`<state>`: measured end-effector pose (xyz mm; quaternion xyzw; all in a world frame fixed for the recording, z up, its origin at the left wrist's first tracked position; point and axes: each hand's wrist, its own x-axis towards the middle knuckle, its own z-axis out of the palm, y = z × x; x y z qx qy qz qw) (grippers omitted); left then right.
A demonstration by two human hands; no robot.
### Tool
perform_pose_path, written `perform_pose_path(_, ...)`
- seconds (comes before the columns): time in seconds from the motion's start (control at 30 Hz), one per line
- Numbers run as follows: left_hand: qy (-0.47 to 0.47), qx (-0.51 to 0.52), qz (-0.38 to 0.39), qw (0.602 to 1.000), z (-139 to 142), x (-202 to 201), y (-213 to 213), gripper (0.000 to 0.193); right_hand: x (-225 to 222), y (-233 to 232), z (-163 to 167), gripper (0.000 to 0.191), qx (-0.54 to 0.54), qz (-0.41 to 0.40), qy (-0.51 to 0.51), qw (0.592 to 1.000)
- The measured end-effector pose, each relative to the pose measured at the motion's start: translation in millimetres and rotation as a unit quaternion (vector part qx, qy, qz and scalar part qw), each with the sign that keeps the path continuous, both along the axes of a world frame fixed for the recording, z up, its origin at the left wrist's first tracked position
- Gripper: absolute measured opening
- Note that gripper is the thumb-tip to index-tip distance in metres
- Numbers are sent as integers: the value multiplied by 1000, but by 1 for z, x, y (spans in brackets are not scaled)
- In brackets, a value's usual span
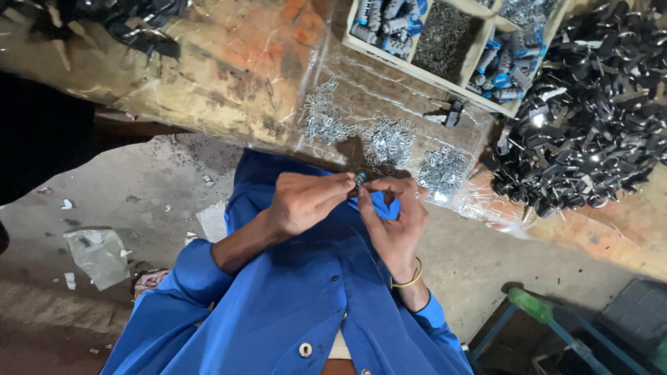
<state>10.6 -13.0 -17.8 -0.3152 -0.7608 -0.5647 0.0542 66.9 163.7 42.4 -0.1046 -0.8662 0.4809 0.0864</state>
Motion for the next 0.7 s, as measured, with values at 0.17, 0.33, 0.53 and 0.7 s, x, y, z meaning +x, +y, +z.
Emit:
perform_pose_path(0.17, 20, 10, -60, 998, -3, 5, 7, 21, 16, 24, 4, 25, 81, 64, -1, 995)
perform_pose_path(0.33, -58, 58, -96, 992, -1, 15, 17, 21, 27, 52, 11, 29, 120, 30, -31, 992)
perform_pose_path(0.53, -205, 84, -19, 975, 1, 13, 16, 21, 23, 56, -2, 32, 347, 25, 67, 935)
perform_pose_path(0.7, -235, 96, -7, 967, 1, 6, 15, 18, 23, 55, -3, 21, 244, 67, 88, 963)
